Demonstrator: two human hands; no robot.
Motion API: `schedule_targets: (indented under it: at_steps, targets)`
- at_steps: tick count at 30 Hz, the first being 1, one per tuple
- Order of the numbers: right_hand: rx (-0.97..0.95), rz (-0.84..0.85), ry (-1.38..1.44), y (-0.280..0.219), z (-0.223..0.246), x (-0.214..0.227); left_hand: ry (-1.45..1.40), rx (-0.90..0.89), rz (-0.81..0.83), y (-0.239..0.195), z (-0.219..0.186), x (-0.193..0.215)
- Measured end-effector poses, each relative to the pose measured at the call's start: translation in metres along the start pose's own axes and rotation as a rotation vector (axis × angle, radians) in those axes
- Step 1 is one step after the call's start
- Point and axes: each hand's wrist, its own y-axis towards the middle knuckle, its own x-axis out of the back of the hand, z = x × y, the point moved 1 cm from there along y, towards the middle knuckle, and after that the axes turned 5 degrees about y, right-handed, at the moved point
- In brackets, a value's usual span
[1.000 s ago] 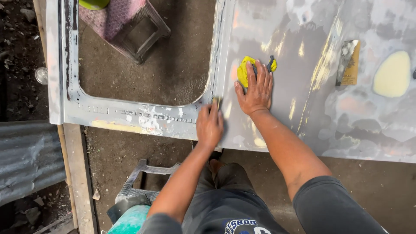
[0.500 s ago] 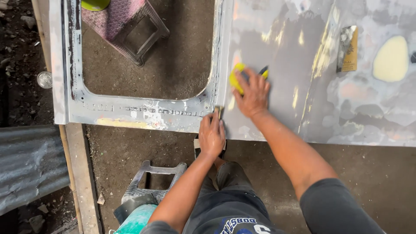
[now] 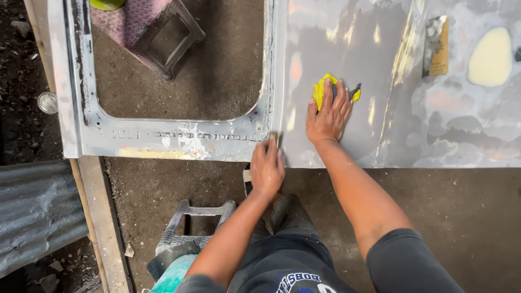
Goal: The person sands the surface of a white car door using a sanding block and a yellow cloth. They wipe the surface, dip the sanding block in a bucket of water, and continue sanding the edges and flat areas of the door.
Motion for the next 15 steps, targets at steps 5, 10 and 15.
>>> schedule_targets:
  at_steps: [5,10,15]
  targets:
    - [-0.092,-0.033,-0.019,-0.006,0.013,-0.01,0.018,0.031,-0.109,0.064,0.001,-0.023]
    - [-0.119,-0.052,-0.009,0.002,0.014,-0.001,-0.008,-0.006,-0.013,0.001,0.003,0.0]
    - [-0.113,-0.03,-0.049,-0.004,0.02,-0.005,0.007,-0.064,-0.031,-0.024,0.012,-0.006]
